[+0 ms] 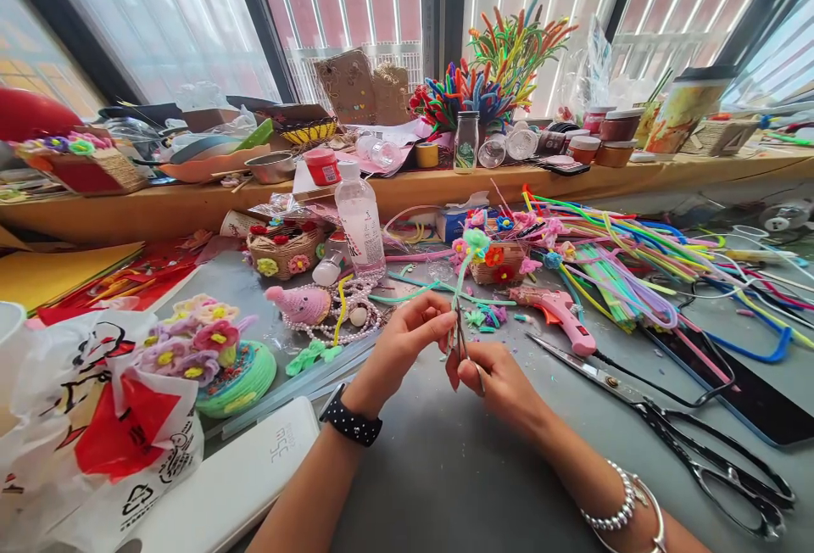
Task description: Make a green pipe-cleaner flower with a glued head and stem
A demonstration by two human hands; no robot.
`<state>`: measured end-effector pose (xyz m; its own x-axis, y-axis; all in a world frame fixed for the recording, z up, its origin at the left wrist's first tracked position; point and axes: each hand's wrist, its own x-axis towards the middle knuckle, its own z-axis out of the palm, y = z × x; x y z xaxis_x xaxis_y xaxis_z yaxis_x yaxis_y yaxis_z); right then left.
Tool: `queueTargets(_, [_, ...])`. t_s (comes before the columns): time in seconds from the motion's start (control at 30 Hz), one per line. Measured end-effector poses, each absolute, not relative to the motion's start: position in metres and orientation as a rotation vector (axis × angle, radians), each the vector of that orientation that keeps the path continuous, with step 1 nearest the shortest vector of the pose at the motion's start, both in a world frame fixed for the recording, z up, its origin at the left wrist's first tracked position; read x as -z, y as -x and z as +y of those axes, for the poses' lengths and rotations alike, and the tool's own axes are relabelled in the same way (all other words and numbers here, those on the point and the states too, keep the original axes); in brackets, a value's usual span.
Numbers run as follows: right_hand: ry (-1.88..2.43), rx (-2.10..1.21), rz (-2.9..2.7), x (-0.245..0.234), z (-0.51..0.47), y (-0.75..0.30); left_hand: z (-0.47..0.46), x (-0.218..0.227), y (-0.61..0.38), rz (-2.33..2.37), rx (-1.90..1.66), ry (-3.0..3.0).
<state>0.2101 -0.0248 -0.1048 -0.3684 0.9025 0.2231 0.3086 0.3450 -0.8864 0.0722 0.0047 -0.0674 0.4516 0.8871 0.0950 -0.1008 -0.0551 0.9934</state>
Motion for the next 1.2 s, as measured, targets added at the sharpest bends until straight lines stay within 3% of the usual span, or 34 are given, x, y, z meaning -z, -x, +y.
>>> queueTargets(0.7, [1.133,-0.807,-1.781,0.1072,-0.0247,-0.2077,0.0048,0.0686,-0.0716,0.776,-0.967,-1.425])
queueTargets(1.2, [1.009,-1.021,-1.825,0.1051,-0.026,-0.2091,0.0029,0.0659,-0.0742,0.765,-0.929,-1.439])
